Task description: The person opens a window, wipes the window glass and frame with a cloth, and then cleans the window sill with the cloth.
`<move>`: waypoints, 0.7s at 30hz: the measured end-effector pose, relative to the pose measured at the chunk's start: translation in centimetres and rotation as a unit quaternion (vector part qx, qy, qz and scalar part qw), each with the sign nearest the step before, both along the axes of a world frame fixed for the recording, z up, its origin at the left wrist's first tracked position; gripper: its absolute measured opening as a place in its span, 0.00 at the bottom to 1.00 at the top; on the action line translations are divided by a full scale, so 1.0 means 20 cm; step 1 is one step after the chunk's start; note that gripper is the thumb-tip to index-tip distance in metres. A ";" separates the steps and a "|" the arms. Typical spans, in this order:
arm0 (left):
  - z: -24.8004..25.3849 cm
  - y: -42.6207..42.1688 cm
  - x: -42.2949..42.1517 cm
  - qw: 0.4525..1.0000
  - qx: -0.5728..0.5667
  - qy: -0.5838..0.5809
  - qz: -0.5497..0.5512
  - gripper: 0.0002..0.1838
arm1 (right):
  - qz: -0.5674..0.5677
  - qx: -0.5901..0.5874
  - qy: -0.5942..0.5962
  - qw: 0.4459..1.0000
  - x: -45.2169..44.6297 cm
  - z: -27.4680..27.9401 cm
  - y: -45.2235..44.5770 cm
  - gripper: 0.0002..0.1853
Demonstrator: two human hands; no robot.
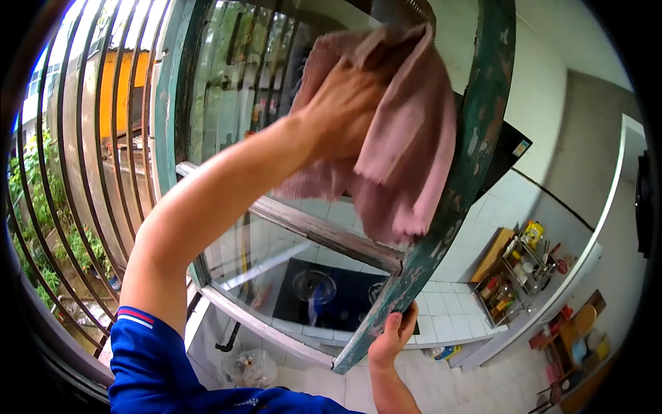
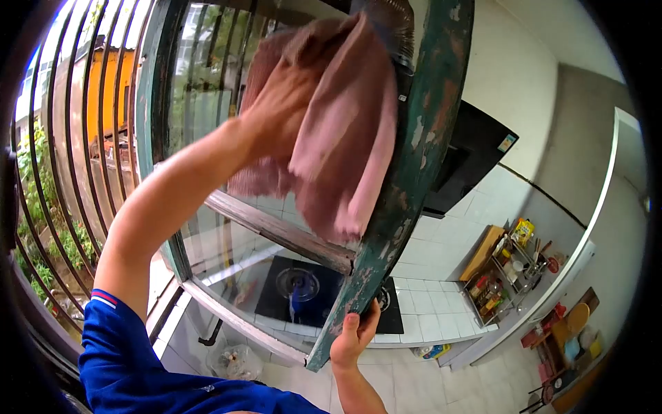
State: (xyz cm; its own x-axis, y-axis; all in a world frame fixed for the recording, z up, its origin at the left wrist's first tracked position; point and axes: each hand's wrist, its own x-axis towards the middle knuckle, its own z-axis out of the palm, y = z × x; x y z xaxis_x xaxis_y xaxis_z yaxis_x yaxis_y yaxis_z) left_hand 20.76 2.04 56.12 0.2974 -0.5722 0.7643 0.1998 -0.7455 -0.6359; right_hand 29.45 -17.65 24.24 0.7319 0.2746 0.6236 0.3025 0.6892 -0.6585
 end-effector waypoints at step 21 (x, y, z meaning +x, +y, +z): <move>0.30 0.37 -0.19 0.994 0.002 -0.089 -0.068 0.30 | -0.026 -0.031 -0.008 0.999 -0.02 0.00 -0.02 0.35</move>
